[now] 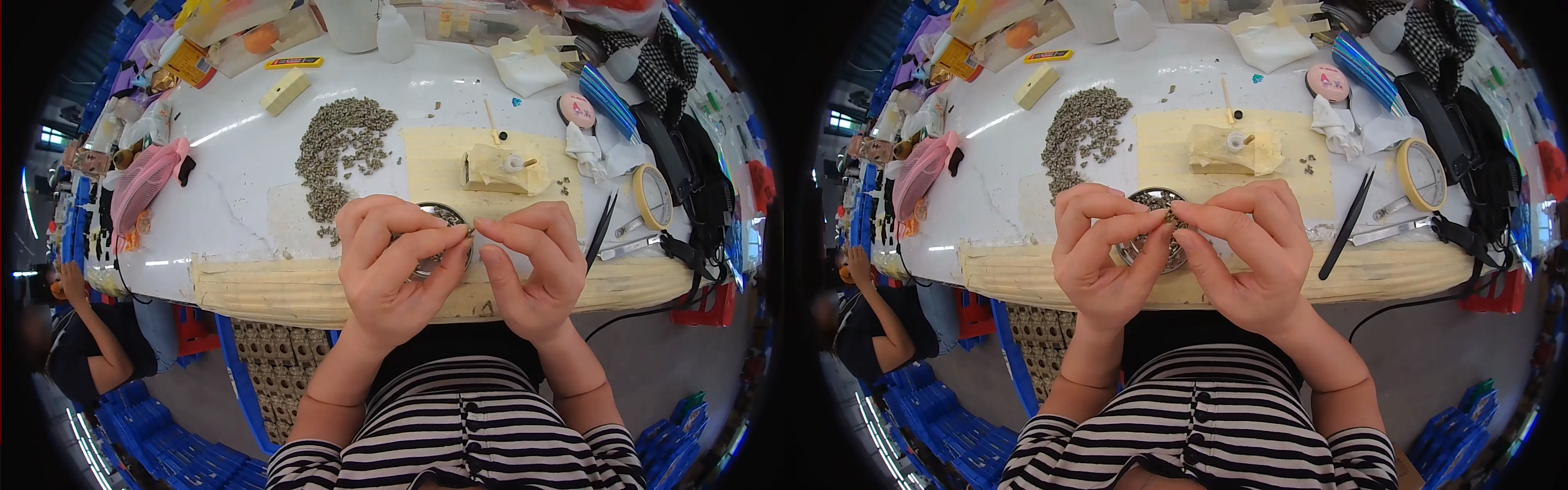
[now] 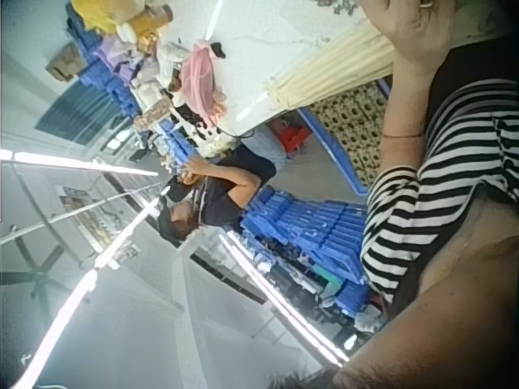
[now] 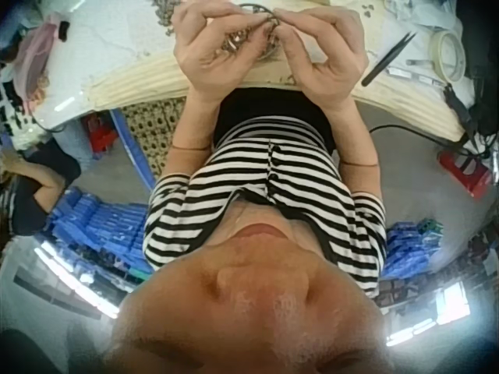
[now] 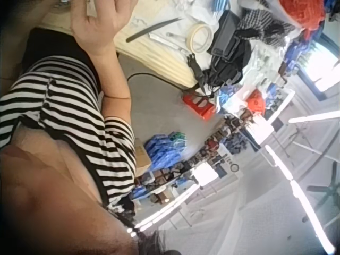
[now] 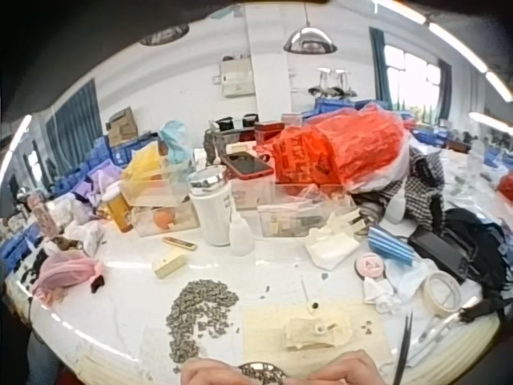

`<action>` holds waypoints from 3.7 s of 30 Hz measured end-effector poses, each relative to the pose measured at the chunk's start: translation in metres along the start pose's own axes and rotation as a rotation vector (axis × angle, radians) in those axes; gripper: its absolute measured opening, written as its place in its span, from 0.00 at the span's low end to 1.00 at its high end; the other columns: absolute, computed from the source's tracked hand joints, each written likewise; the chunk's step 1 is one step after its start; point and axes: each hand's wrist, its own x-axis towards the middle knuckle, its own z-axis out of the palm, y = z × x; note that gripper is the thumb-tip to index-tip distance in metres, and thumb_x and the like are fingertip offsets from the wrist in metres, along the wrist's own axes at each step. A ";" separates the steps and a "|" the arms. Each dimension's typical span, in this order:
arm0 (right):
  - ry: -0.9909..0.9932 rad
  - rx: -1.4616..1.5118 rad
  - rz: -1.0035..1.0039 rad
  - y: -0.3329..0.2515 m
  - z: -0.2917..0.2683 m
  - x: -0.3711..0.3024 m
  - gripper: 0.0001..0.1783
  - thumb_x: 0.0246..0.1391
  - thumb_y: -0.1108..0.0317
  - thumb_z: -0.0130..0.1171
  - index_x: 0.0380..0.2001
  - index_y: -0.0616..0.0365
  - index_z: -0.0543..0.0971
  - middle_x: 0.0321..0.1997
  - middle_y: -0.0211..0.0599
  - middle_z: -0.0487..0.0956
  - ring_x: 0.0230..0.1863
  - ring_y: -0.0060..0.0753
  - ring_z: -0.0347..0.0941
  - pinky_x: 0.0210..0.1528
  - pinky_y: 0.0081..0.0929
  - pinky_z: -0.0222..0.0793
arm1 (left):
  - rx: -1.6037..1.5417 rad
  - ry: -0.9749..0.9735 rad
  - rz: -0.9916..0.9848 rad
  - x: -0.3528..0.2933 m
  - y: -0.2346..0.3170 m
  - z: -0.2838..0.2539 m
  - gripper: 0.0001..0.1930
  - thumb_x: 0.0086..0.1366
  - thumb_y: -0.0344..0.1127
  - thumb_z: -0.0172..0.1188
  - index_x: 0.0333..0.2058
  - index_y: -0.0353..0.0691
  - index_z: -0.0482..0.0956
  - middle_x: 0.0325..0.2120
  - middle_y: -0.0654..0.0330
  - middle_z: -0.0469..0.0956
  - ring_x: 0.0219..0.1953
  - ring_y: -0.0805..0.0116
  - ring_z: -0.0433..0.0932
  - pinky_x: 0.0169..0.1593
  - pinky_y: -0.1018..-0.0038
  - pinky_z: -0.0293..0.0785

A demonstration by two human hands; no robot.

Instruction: The person picks up individual small metal pins from a pile and places them into a small metal container by hand.

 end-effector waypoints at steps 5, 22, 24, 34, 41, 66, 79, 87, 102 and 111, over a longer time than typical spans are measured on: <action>0.075 -0.083 0.046 0.009 -0.013 0.011 0.13 0.45 0.75 0.72 0.38 0.58 0.86 0.32 0.33 0.78 0.35 0.35 0.72 0.37 0.28 0.67 | -0.002 -0.026 -0.006 0.001 0.001 -0.002 0.13 0.44 0.23 0.74 0.31 0.43 0.86 0.30 0.66 0.80 0.39 0.64 0.73 0.46 0.69 0.65; 0.180 -0.402 -0.067 0.020 -0.026 0.032 0.08 0.47 0.75 0.71 0.33 0.58 0.84 0.33 0.33 0.78 0.35 0.35 0.71 0.38 0.29 0.66 | 0.006 -0.040 0.014 0.002 -0.001 -0.004 0.11 0.47 0.22 0.73 0.31 0.39 0.86 0.31 0.62 0.79 0.39 0.62 0.73 0.42 0.69 0.70; 0.167 -0.212 -0.037 0.014 -0.026 0.027 0.07 0.48 0.77 0.70 0.33 0.59 0.83 0.34 0.35 0.79 0.35 0.34 0.71 0.39 0.27 0.66 | 0.014 -0.046 0.004 0.002 -0.001 -0.005 0.11 0.46 0.22 0.73 0.31 0.39 0.86 0.31 0.62 0.79 0.39 0.62 0.73 0.43 0.69 0.70; 0.044 0.137 0.031 0.014 -0.011 0.013 0.04 0.57 0.73 0.64 0.34 0.61 0.78 0.34 0.35 0.80 0.36 0.35 0.71 0.42 0.28 0.67 | 0.050 -0.075 0.024 0.003 0.001 -0.004 0.13 0.45 0.22 0.73 0.32 0.41 0.86 0.31 0.64 0.79 0.39 0.62 0.73 0.43 0.69 0.70; 0.041 0.113 0.040 0.014 -0.011 0.012 0.05 0.57 0.72 0.65 0.33 0.60 0.79 0.34 0.34 0.81 0.35 0.36 0.72 0.41 0.29 0.68 | 0.048 -0.080 0.021 0.003 0.001 -0.003 0.13 0.45 0.22 0.74 0.32 0.41 0.86 0.31 0.64 0.79 0.39 0.62 0.73 0.43 0.69 0.70; 0.164 -0.293 -0.073 0.021 -0.028 0.038 0.06 0.55 0.74 0.67 0.33 0.59 0.79 0.34 0.34 0.80 0.37 0.35 0.71 0.42 0.27 0.66 | 0.039 -0.066 0.009 0.001 0.001 -0.003 0.12 0.46 0.21 0.73 0.31 0.40 0.86 0.31 0.63 0.79 0.39 0.62 0.73 0.44 0.69 0.71; -0.081 -0.072 0.071 0.002 -0.019 0.022 0.06 0.52 0.73 0.68 0.35 0.59 0.85 0.33 0.35 0.81 0.36 0.38 0.72 0.40 0.30 0.68 | -0.005 0.006 -0.005 0.000 -0.001 0.000 0.13 0.45 0.23 0.74 0.32 0.44 0.86 0.30 0.67 0.79 0.39 0.64 0.73 0.45 0.69 0.67; -0.136 0.181 0.165 0.000 -0.007 0.011 0.09 0.47 0.75 0.70 0.34 0.57 0.86 0.31 0.32 0.81 0.33 0.34 0.72 0.38 0.27 0.67 | 0.029 -0.010 0.012 0.001 0.000 0.000 0.12 0.45 0.26 0.74 0.31 0.44 0.85 0.30 0.67 0.79 0.37 0.66 0.74 0.45 0.68 0.64; -0.109 0.079 0.067 0.004 -0.004 0.003 0.13 0.44 0.73 0.72 0.38 0.57 0.87 0.32 0.32 0.81 0.33 0.35 0.72 0.37 0.28 0.68 | 0.003 -0.010 0.002 0.002 0.001 0.000 0.13 0.44 0.25 0.74 0.31 0.44 0.86 0.29 0.67 0.79 0.37 0.65 0.74 0.45 0.68 0.65; -0.093 0.156 0.123 0.002 -0.003 0.002 0.12 0.44 0.72 0.73 0.35 0.56 0.86 0.32 0.31 0.80 0.34 0.36 0.73 0.38 0.29 0.68 | 0.013 -0.028 0.011 0.000 0.001 -0.001 0.14 0.43 0.25 0.74 0.31 0.43 0.86 0.30 0.67 0.79 0.38 0.65 0.74 0.45 0.69 0.66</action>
